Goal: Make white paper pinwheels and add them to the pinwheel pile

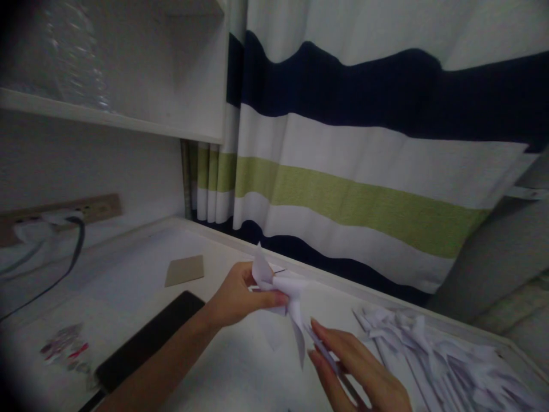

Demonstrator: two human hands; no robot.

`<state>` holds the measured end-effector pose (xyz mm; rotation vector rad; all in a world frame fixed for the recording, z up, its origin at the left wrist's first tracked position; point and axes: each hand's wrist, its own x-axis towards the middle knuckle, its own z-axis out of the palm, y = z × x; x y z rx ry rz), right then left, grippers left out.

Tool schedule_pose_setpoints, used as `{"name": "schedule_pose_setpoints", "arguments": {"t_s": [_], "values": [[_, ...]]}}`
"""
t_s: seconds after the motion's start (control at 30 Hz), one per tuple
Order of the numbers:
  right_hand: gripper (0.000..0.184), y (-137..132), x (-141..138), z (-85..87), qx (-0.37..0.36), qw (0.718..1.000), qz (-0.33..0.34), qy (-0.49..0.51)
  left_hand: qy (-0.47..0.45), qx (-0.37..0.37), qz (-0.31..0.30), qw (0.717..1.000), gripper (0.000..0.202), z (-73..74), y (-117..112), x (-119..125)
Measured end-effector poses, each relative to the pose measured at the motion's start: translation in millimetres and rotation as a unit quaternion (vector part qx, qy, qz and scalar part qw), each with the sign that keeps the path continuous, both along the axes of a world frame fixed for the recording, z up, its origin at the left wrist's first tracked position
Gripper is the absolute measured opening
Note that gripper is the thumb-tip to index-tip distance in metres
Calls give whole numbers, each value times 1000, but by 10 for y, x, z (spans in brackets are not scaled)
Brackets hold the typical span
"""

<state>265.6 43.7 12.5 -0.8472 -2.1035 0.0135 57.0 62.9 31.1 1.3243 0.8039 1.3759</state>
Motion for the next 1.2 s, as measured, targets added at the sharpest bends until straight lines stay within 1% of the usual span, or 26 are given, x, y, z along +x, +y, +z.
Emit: {"name": "schedule_pose_setpoints", "arguments": {"t_s": [0.1, 0.23, 0.37, 0.57, 0.7, 0.87, 1.03, 1.13, 1.17, 1.2], "values": [[26, 6, -4, -13, -8, 999, -29, -16, -10, -8, 28, 1000, 26, -50, 150, -89], [21, 55, 5, -28, -17, 999, -37, -21, -5, -28, 28, 999, 30, -79, 237, -185], [21, 76, 14, -60, -46, 998, -41, -21, 0, -35, 12, 999, 31, -86, 250, -223], [20, 78, 22, -78, -51, 997, -58, -21, 2, -30, -4, 1000, 41, -79, 264, -260], [20, 92, 23, -85, -43, 996, -67, -31, 10, -32, 0, 999, 46, -93, 275, -272], [20, 98, 33, -99, -58, 996, -65, -26, 27, -39, 16, 999, 49, -91, 266, -263], [18, 74, 2, -101, -107, 989, -99, 3, 44, -42, 22, 998, 58, -35, 224, -260], [16, 63, -46, -80, -132, 982, -130, 25, 57, -45, 6, 997, 63, -5, 209, -286], [16, 65, -61, -69, -134, 981, -138, 28, 65, -51, 4, 997, 65, -1, 214, -300], [16, 71, -73, -57, -131, 980, -149, 26, 84, -73, 14, 994, 68, 0, 225, -314]]}}
